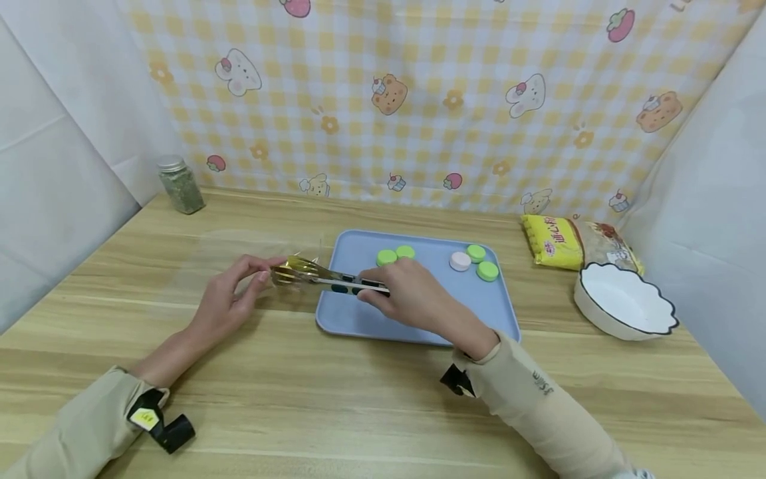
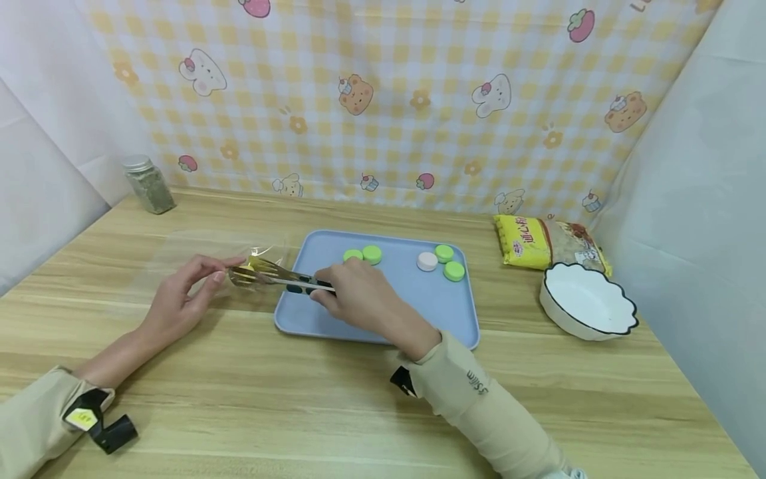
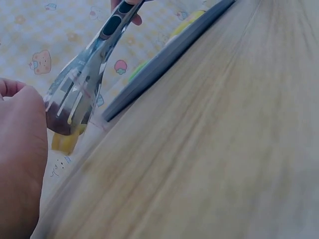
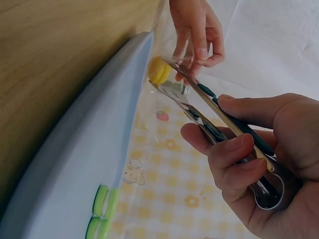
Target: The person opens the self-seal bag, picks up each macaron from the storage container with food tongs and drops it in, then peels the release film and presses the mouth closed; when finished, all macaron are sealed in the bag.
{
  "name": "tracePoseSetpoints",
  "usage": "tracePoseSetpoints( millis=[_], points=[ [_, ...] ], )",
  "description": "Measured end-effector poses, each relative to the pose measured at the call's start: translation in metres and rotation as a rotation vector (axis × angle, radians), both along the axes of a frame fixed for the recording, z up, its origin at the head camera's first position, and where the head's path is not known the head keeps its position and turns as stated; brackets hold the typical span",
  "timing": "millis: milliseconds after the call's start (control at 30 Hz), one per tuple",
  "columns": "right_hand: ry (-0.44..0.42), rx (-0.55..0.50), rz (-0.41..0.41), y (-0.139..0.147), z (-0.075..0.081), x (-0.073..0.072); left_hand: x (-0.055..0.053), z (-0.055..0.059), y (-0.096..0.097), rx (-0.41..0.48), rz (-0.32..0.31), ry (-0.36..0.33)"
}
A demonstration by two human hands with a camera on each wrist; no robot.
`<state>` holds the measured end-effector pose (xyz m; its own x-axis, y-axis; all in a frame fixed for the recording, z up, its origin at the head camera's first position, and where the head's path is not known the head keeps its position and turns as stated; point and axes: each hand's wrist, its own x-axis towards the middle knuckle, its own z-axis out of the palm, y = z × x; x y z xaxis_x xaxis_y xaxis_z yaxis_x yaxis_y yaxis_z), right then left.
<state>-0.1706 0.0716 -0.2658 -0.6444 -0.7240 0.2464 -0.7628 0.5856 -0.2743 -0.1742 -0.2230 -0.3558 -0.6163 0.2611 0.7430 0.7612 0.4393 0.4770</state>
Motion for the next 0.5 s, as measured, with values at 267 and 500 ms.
tracePoseSetpoints(
  millis=[267,500],
  points=[
    [-0.071,-0.035,0.005,0.004,0.003,-0.004,-0.001,0.001,0.001,-0.018,0.002,0.026],
    [-0.014,0.057,-0.008,-0.007,0.003,0.001,0.000,0.001,0.001,0.003,-0.028,0.028]
  ],
)
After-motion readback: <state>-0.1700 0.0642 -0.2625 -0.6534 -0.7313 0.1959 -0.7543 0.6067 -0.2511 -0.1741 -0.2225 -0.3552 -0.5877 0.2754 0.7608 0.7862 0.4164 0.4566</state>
